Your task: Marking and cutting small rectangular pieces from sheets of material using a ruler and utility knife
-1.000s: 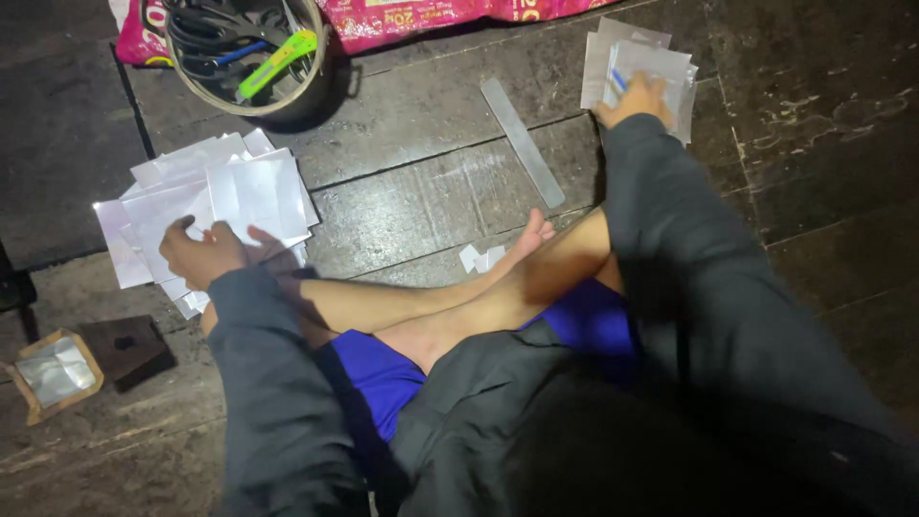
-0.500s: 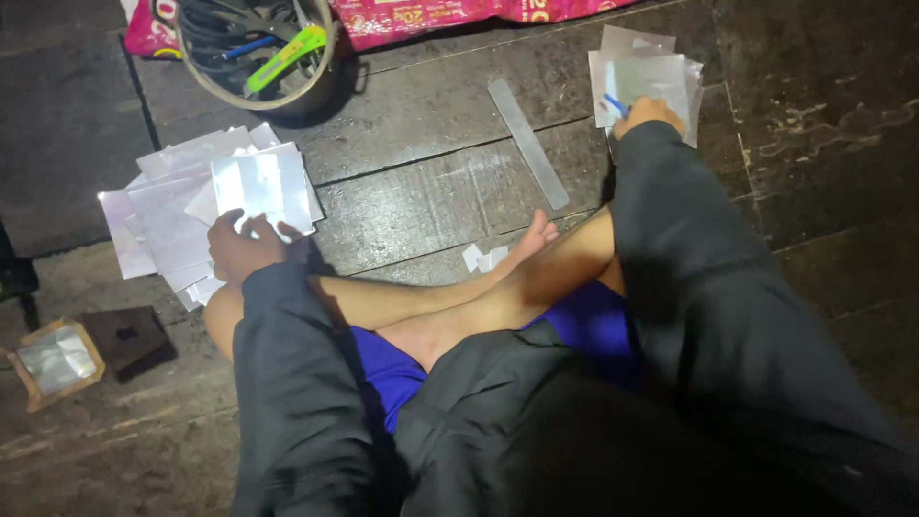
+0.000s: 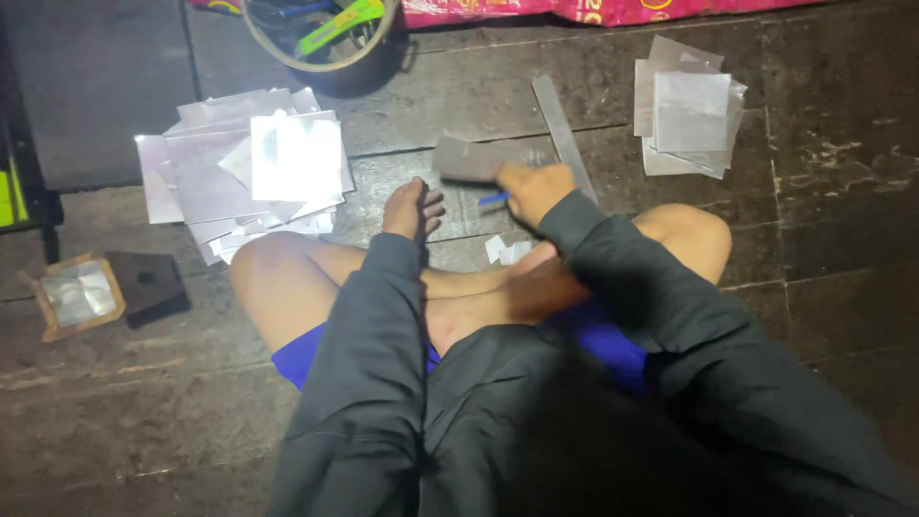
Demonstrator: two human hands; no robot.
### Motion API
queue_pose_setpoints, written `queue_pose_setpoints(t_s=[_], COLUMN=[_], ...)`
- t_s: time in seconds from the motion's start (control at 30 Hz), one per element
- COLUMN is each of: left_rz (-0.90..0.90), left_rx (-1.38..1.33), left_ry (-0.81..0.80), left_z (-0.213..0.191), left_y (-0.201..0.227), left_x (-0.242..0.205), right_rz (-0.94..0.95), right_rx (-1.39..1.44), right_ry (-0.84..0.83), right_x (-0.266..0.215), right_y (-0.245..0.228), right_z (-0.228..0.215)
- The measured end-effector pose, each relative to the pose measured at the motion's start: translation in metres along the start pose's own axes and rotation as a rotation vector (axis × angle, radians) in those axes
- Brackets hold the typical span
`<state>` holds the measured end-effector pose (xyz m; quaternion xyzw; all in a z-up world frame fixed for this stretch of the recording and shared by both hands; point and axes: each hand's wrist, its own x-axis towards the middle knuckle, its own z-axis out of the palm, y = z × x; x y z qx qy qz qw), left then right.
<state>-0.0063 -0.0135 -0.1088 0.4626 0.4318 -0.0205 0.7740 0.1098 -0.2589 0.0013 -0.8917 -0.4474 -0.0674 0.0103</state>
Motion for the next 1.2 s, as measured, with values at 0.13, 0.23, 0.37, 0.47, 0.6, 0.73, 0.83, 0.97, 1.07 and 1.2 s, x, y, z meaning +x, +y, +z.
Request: queue_pose_setpoints(t_s=[0.13, 0.23, 0.37, 0.47, 0.6, 0.73, 0.83, 0.97, 1.07, 1.2], left_rz=[-0.004, 0.053, 0.012, -0.004, -0.001, 0.039, 0.067, 0.089, 0.084, 0.073], left_rx=[0.058, 0.23, 0.498, 0.771, 0.704, 0.664, 0.664, 0.676, 0.658, 0.609], left_ry=[0.038, 0.063, 0.154, 0.181, 0.291, 0.345, 0.356, 0.355, 0.352, 0.408], left_z=[0.005, 0.004, 0.013, 0.009, 0.014, 0.025, 0.031, 0.033, 0.032, 0.032], left_y=[-0.031, -0.062, -0.059, -0.062, -0.058, -0.034, -0.022, -0.024, -0.025, -0.031], left_x=[0.014, 0.052, 0.028, 0.015, 0.026, 0.001, -0.015, -0.023, -0.022, -0.019], right_rz=[-0.075, -0.062, 0.164, 0.491, 0.754, 0.817, 0.781, 0.441, 0.239, 0.245], right_rx=[0.087, 0.091, 0.192, 0.115, 0.202, 0.286, 0.362, 0.35, 0.345, 0.303], right_ry=[-0.318, -0.364, -0.281, -0.352, -0.542, -0.562, -0.546, -0.489, -0.383, -0.298], right_x=[-0.002, -0.01, 0.003, 0.013, 0.003, 0.002, 0.012, 0.037, 0.051, 0.063], right_y=[-0.011, 0.004, 0.019, 0.045, 0.078, 0.104, 0.091, 0.018, -0.009, -0.027], right_z=[0.013, 0.063, 0.017, 0.012, 0.025, 0.068, 0.064, 0.023, 0.054, 0.088])
